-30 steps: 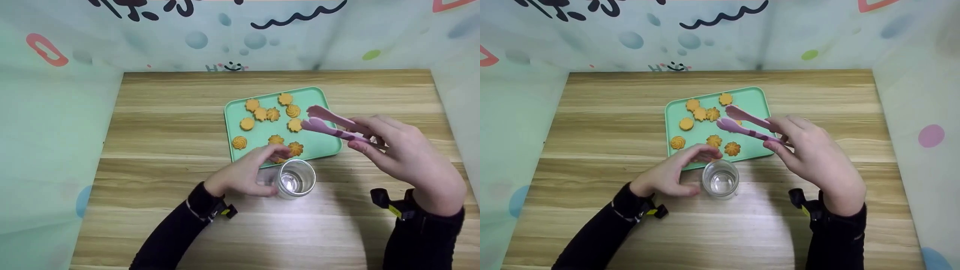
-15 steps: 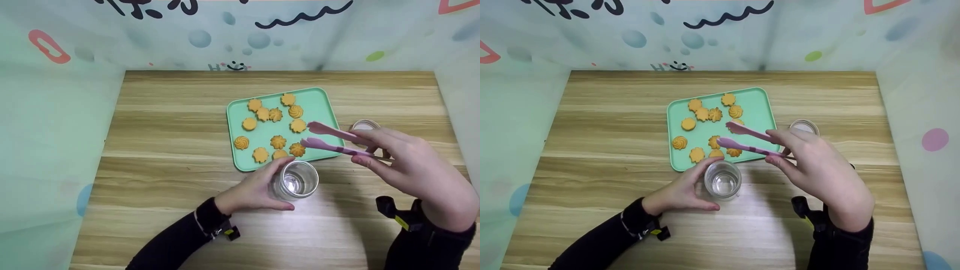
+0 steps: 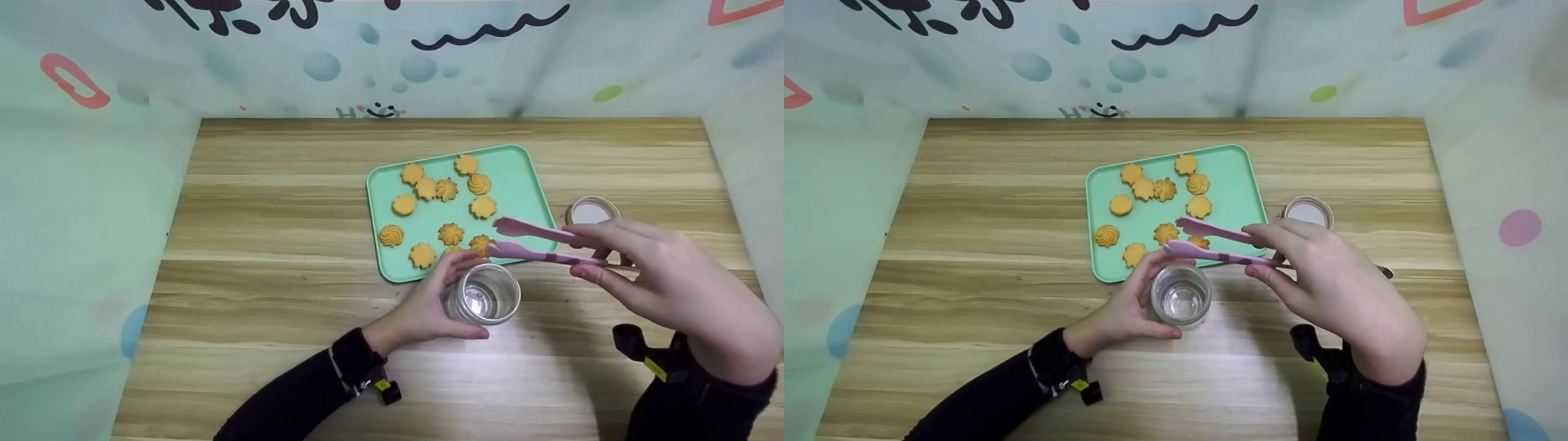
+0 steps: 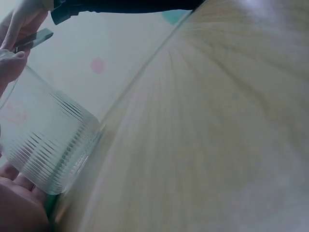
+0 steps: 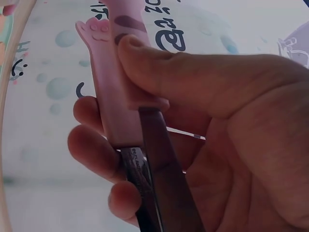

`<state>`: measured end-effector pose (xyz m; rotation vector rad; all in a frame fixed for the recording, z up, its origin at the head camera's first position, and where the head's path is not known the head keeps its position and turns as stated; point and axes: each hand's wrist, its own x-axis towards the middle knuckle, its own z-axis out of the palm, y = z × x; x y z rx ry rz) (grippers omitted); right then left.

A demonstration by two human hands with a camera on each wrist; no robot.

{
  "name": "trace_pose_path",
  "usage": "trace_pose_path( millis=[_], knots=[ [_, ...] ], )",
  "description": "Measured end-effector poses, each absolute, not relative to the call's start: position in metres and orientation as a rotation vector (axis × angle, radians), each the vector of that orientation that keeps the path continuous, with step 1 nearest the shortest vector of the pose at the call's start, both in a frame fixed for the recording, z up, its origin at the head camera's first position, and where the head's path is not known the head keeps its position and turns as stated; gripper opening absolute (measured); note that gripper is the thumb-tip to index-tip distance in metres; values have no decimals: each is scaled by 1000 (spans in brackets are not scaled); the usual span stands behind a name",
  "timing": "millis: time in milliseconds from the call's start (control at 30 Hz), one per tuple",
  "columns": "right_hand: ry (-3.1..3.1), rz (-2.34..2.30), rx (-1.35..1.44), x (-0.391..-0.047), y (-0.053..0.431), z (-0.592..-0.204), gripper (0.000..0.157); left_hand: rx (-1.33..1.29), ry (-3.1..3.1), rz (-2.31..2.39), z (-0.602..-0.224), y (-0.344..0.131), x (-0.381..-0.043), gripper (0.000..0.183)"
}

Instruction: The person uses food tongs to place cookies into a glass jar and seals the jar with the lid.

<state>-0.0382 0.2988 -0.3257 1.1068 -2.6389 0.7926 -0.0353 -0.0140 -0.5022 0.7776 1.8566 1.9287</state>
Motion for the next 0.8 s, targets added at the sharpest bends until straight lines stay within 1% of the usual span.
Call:
trace_pose_path(
  millis=[100, 333, 467, 533, 600, 633, 667, 700, 767, 800],
  knots=[
    [-2654, 802, 1095, -37, 298, -325, 47, 774, 1865, 1905, -504, -15, -35, 115],
    [-2665, 835, 1080, -33, 297, -324, 48, 795, 1953, 1854, -505, -17, -34, 104],
    [-2654, 797, 1072, -32, 298, -324, 39, 820, 1980, 1868, -505, -18, -34, 100],
    [-2648, 770, 1053, -33, 299, -324, 44, 840, 1992, 1877, -506, -18, -34, 100],
    [-2649, 741, 1018, -34, 301, -324, 55, 861, 2004, 1878, -506, -18, -34, 99],
    [-2652, 728, 999, -35, 302, -325, 56, 872, 2010, 1877, -506, -18, -34, 99],
    [-2657, 713, 983, -36, 303, -326, 56, 878, 2014, 1877, -506, -17, -34, 99],
    [-2673, 695, 955, -38, 303, -326, 46, 883, 2016, 1876, -506, -17, -34, 99],
    [-2694, 659, 916, -42, 304, -330, 34, 891, 2025, 1871, -506, -17, -34, 99],
    [-2708, 642, 897, -45, 304, -332, 34, 893, 2028, 1868, -507, -17, -34, 99]
  ],
)
